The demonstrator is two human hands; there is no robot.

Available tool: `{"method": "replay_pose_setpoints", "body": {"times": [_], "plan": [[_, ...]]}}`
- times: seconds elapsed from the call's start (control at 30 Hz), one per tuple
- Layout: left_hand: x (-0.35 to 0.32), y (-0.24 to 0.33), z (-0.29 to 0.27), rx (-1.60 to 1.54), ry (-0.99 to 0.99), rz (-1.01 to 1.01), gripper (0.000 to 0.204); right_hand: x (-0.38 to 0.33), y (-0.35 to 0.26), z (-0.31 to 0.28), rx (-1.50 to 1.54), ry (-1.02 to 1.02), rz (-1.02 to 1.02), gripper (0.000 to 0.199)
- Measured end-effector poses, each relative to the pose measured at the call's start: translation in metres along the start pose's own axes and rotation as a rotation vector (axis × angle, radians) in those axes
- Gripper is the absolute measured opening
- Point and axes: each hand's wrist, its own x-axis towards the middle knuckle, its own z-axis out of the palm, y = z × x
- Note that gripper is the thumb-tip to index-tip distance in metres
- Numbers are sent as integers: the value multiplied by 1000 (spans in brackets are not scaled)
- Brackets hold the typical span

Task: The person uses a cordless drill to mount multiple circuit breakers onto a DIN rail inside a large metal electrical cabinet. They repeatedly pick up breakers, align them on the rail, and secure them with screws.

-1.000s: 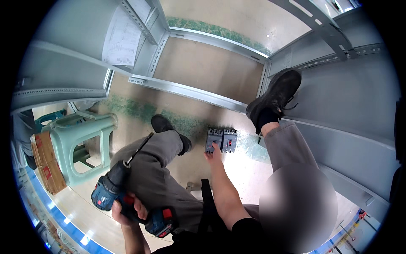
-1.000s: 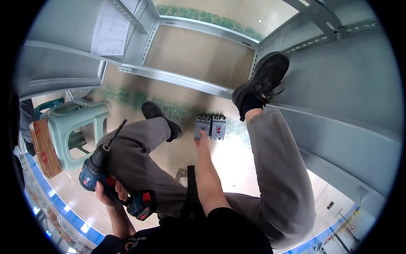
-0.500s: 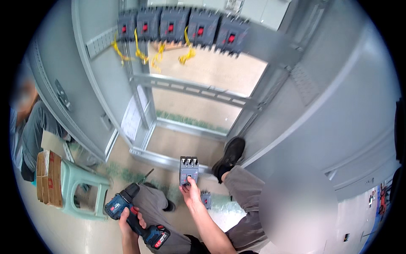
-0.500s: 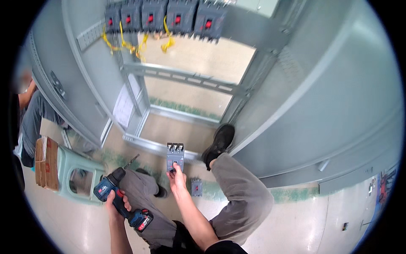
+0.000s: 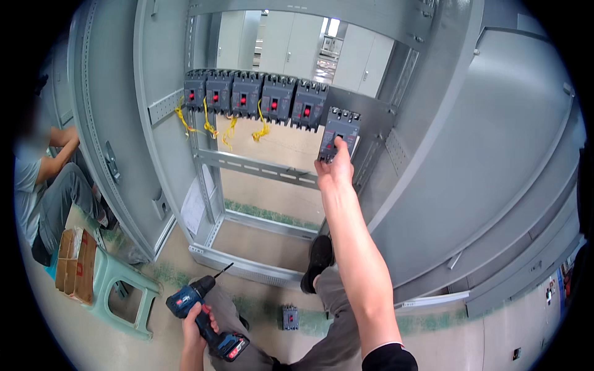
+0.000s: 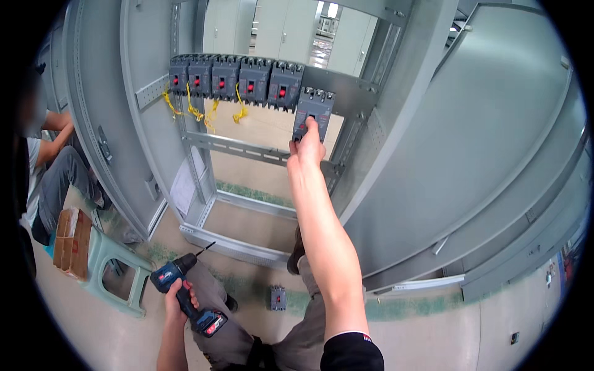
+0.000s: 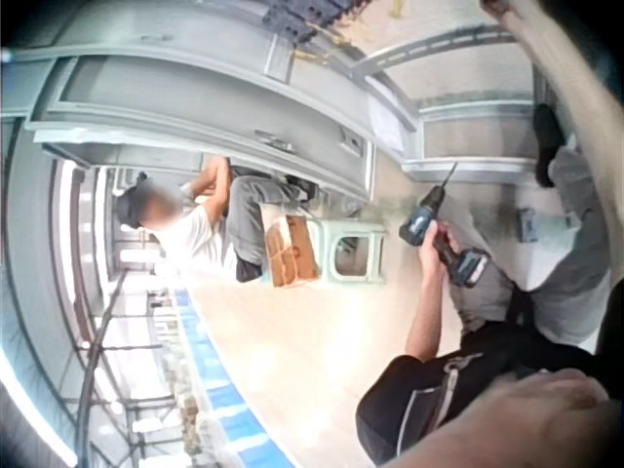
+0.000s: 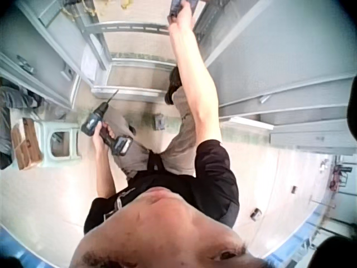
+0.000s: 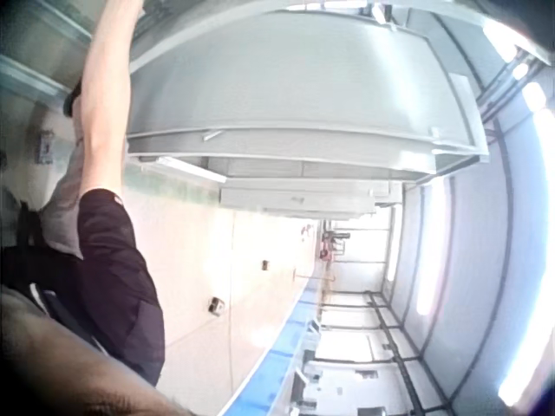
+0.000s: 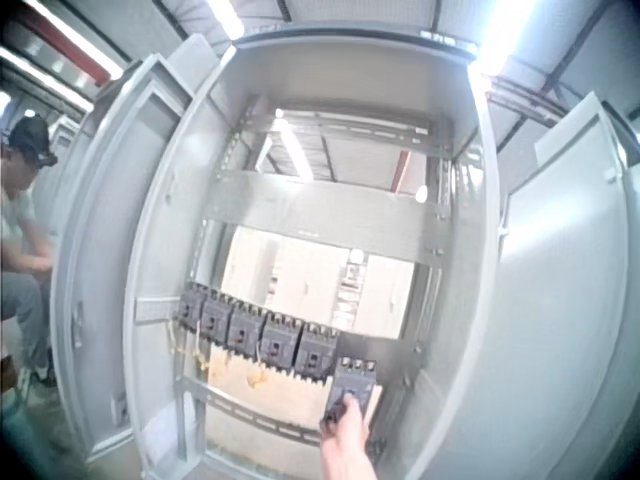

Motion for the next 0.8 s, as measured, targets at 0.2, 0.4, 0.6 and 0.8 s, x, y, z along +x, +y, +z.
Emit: {"method": "replay_pose_setpoints", "body": {"times": [0.2,0.4,0.6,0.8], "plan": [[-5,4,-1,53,28,19,40,25,-19,39,54,-19,25,40],[2,7,25,128,96,-30,38,56,-10,40,47,-68,-3,39],[15,26,118,377,-189,316,35,67,-7,40,39,-178,25,39],[46,82,299,1139,-370,1639,10,68,-12,34,58,-118,34,36]]}}
